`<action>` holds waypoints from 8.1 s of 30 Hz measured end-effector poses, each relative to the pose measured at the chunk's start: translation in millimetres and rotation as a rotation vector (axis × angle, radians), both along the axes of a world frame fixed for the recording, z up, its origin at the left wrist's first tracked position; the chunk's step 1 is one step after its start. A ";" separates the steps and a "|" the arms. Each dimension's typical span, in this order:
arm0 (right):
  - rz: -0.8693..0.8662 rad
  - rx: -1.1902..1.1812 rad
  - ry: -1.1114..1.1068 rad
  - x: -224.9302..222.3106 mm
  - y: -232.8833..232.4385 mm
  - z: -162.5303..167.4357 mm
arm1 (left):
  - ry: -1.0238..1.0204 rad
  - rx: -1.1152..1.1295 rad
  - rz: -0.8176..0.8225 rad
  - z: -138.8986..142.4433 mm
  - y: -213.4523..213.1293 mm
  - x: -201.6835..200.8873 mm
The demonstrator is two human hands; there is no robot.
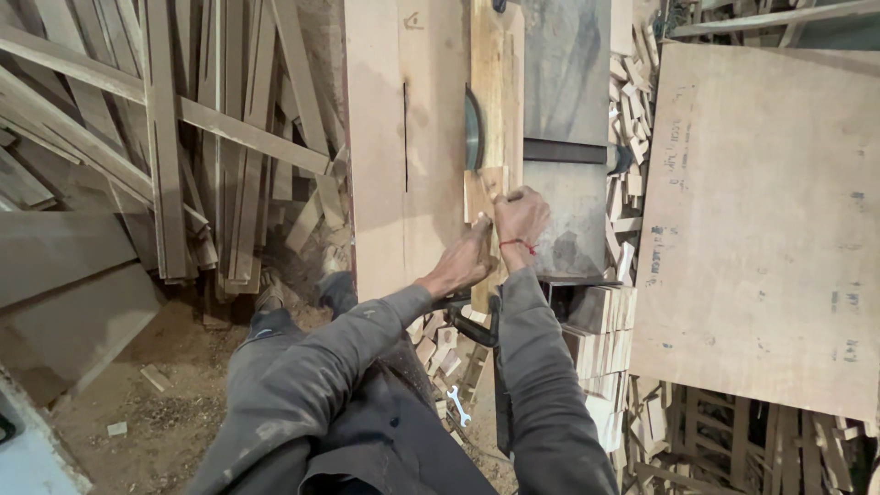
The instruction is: The person cuts small wood blocks on a table saw, guiding each piece against the fence and blade by hand, then sets the cut pieces aside and stacks finished blocks. At one point the person briefly handles a phone before resuming cutting.
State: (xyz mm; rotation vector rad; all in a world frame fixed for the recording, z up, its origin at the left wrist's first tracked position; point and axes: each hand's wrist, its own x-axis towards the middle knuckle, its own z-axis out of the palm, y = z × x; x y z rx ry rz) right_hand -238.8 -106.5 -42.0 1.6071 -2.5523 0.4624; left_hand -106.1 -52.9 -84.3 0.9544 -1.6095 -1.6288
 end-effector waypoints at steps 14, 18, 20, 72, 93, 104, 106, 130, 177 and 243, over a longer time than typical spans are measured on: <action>-0.045 0.004 -0.017 5.2 -29.9 -2.3 | 0.125 -0.010 0.018 -12.7 -30.4 -3.3; -0.038 0.000 -0.014 5.2 -36.1 -3.3 | 0.113 0.023 -0.003 -14.5 -37.0 -3.9; -0.036 -0.004 -0.006 5.6 -38.5 -3.4 | 0.096 0.014 0.014 -14.1 -39.7 -3.8; 0.033 0.046 -0.003 9.3 -146.1 9.6 | 0.062 -0.194 -0.249 32.0 42.5 111.6; 0.256 0.235 -0.828 86.3 205.1 80.1 | -0.132 -0.252 -0.381 54.6 38.2 173.4; -0.033 -0.049 -0.836 67.0 255.6 59.9 | -0.389 -0.039 -0.070 -20.3 7.2 132.2; -0.009 -0.120 -0.925 63.8 263.2 59.2 | -0.375 -0.242 0.308 -27.4 -30.7 121.9; 0.001 0.005 -0.893 84.8 285.9 65.7 | -0.364 -0.330 -0.021 -13.1 -75.6 52.0; 0.153 0.145 0.001 -1.9 67.8 18.7 | 0.116 -0.171 0.079 0.8 36.9 5.0; 0.116 0.009 0.011 1.8 -45.1 11.2 | 0.274 0.033 0.147 10.9 -46.0 -25.2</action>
